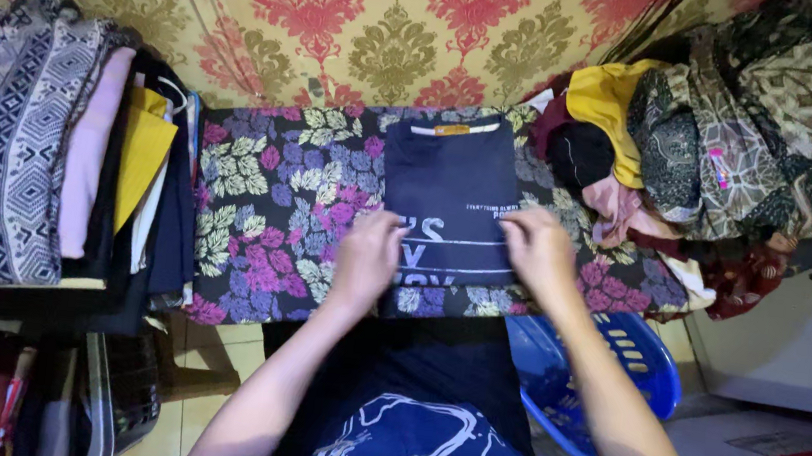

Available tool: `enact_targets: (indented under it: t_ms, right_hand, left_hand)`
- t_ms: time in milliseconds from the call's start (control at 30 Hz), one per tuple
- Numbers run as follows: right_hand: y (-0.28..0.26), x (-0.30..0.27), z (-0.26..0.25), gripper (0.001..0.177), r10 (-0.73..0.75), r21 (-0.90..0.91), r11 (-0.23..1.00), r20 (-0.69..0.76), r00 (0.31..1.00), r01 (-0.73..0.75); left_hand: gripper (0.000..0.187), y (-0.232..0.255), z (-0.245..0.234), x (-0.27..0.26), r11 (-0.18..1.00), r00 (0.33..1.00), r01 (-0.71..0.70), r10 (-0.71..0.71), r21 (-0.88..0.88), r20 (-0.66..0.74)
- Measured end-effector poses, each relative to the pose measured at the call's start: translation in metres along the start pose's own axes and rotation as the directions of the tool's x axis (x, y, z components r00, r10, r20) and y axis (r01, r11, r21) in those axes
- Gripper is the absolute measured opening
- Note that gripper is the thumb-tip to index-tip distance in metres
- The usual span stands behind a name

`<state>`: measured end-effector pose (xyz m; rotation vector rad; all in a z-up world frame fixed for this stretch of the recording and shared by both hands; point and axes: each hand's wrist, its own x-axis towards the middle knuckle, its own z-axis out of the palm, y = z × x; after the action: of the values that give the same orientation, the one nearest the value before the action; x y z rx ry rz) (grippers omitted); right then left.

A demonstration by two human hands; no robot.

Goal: The person folds several garments one by one on a floral-patterned surface. They handle a dark t-shirt, a patterned top, a yellow top, and a pink top, smoothing and folding each into a neat rectangle before stacking them on a nearby pile.

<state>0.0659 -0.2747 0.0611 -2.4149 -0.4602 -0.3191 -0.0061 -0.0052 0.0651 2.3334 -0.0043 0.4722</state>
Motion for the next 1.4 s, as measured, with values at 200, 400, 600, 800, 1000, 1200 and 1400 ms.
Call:
enact_targets:
  t_ms: [200, 400, 600, 800, 1000, 1200, 1400]
  right_hand:
    - [-0.034, 0.063, 0.080, 0.042, -0.333, -0.037, 0.942, 0.003, 0.943, 0.333]
    - [-0.018, 0.093, 0.110, 0.034, -0.169, 0.014, 0.985, -0.094, 0.981, 0.172]
    - [-0.018, 0.154, 0.128, 0.023, -0.247, 0.148, 0.954, -0.105, 0.963, 0.261]
    - [-0.007, 0.182, 0.146, 0.016, -0.172, 0.177, 0.966, -0.092, 0.981, 0.187]
    - [-0.009, 0.168, 0.141, 0.009, -0.164, 0.160, 0.969, -0.167, 0.972, 0.191]
    - [-0.019, 0.097, 0.098, 0.067, -0.188, -0.086, 0.980, -0.118, 0.975, 0.179]
    - [0.010, 0.062, 0.076, 0.071, 0.070, -0.181, 0.980, -0.079, 0.994, -0.083]
  left_hand:
    - [0.059, -0.021, 0.073, 0.069, 0.950, 0.980, -0.178, 0.194, 0.256, -0.039]
    - [0.071, -0.025, 0.069, 0.073, 0.927, 0.987, -0.153, 0.157, 0.343, 0.016]
    - [0.059, -0.012, 0.048, 0.054, 0.941, 0.901, -0.333, 0.302, 0.052, 0.310]
    - [0.070, -0.002, 0.038, 0.054, 0.868, 0.847, -0.474, 0.402, 0.148, 0.348]
    - [0.081, -0.009, 0.045, 0.060, 0.924, 0.926, -0.326, 0.268, 0.201, 0.267]
    - [0.087, -0.027, 0.061, 0.092, 0.946, 0.985, -0.133, 0.094, 0.296, 0.142]
    - [0.079, -0.036, 0.065, 0.102, 0.939, 0.994, -0.113, 0.111, 0.326, 0.025]
